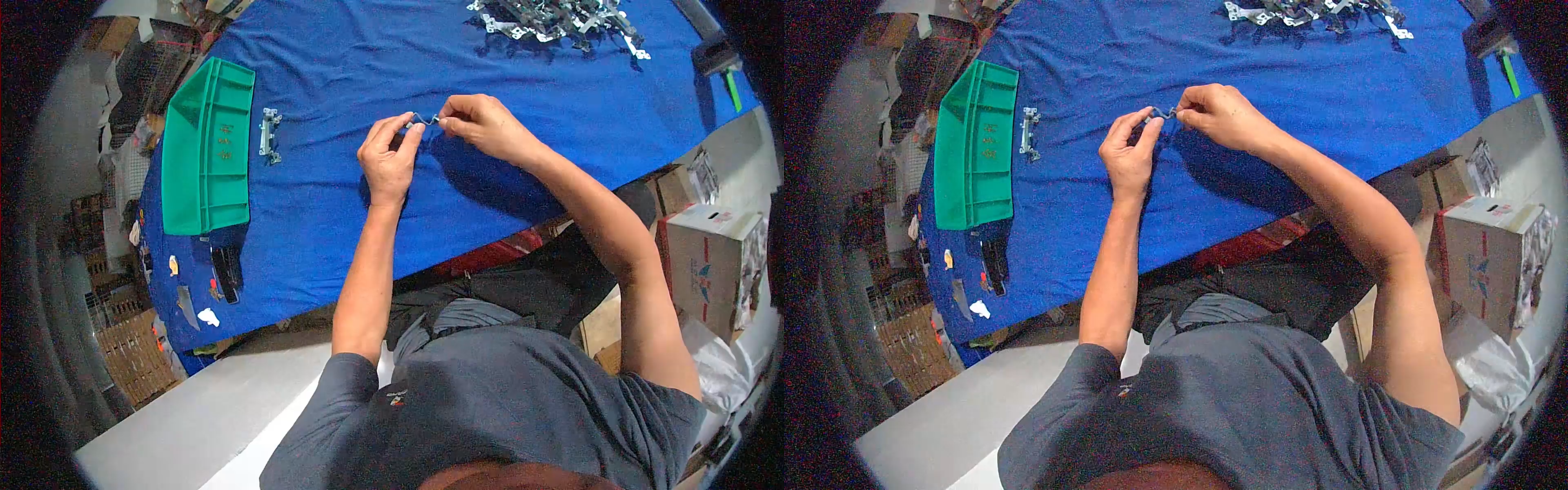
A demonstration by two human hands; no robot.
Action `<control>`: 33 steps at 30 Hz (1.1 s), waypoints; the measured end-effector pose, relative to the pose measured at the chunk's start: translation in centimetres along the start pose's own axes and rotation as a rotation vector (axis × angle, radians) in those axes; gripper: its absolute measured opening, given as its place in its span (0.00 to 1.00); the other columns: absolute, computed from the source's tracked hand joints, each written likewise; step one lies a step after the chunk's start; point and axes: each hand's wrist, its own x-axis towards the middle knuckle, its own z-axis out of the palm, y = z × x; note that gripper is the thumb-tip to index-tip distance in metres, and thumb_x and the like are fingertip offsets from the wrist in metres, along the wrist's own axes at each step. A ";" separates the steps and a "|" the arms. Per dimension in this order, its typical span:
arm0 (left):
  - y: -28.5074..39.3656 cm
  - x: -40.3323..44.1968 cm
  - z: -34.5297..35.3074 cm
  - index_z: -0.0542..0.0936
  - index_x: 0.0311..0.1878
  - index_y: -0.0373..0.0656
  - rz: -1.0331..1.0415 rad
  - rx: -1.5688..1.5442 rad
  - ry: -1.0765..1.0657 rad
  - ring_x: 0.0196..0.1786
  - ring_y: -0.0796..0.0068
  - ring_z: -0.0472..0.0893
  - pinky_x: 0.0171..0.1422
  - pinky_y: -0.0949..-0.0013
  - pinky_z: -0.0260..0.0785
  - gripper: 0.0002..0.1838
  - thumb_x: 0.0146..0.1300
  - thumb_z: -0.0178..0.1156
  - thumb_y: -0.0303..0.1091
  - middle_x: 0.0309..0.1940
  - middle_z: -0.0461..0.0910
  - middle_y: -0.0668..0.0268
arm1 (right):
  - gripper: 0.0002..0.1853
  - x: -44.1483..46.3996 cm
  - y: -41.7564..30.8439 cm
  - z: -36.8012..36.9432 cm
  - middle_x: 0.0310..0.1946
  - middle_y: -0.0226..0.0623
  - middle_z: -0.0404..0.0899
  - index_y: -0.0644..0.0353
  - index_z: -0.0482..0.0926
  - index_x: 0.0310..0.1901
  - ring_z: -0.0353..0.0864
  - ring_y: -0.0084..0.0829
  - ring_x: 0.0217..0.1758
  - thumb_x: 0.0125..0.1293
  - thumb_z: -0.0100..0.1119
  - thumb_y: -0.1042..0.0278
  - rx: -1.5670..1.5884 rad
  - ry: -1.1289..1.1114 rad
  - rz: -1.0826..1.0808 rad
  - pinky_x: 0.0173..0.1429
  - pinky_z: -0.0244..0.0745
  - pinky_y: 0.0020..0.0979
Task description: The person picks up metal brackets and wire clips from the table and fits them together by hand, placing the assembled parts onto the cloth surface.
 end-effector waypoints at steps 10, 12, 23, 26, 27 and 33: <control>0.1 0.0 0.0 0.86 0.43 0.39 0.084 0.077 -0.031 0.43 0.64 0.83 0.49 0.66 0.75 0.13 0.53 0.72 0.27 0.40 0.85 0.58 | 0.10 0.0 0.1 0.3 0.26 0.27 0.75 0.62 0.78 0.45 0.72 0.17 0.28 0.69 0.60 0.65 0.177 -0.017 0.116 0.28 0.69 0.25; 0.3 0.0 0.0 0.86 0.43 0.39 0.102 0.088 -0.033 0.43 0.64 0.83 0.49 0.66 0.75 0.13 0.53 0.72 0.27 0.40 0.85 0.58 | 0.10 -0.2 -0.6 0.2 0.27 0.27 0.75 0.62 0.78 0.44 0.72 0.17 0.28 0.69 0.60 0.65 0.185 -0.036 0.119 0.27 0.68 0.25; 0.7 -0.1 -0.1 0.87 0.43 0.39 0.153 0.096 -0.113 0.41 0.65 0.83 0.47 0.66 0.75 0.12 0.53 0.71 0.26 0.39 0.85 0.59 | 0.12 0.6 0.5 0.1 0.26 0.27 0.76 0.63 0.81 0.42 0.70 0.17 0.31 0.68 0.63 0.62 0.157 0.085 -0.086 0.36 0.68 0.25; 0.7 0.0 -0.1 0.86 0.43 0.38 0.060 0.025 -0.053 0.38 0.72 0.83 0.44 0.69 0.75 0.11 0.56 0.71 0.27 0.38 0.85 0.60 | 0.10 0.2 -0.9 -0.7 0.31 0.22 0.77 0.59 0.81 0.45 0.69 0.14 0.29 0.73 0.58 0.61 0.229 0.100 0.030 0.30 0.64 0.20; 0.2 0.0 0.0 0.86 0.43 0.38 0.062 0.025 -0.053 0.38 0.72 0.83 0.44 0.69 0.75 0.11 0.56 0.71 0.27 0.38 0.85 0.60 | 0.10 0.1 -1.1 -0.8 0.31 0.22 0.77 0.59 0.81 0.45 0.69 0.14 0.29 0.73 0.58 0.61 0.229 0.101 0.028 0.30 0.64 0.20; -1.9 -0.3 0.2 0.86 0.46 0.38 -0.183 -0.082 0.043 0.27 0.88 0.73 0.28 0.81 0.64 0.09 0.63 0.69 0.29 0.30 0.81 0.72 | 0.12 0.0 -0.3 -0.2 0.25 0.26 0.80 0.63 0.83 0.37 0.72 0.18 0.24 0.71 0.57 0.62 0.142 -0.056 0.048 0.29 0.69 0.27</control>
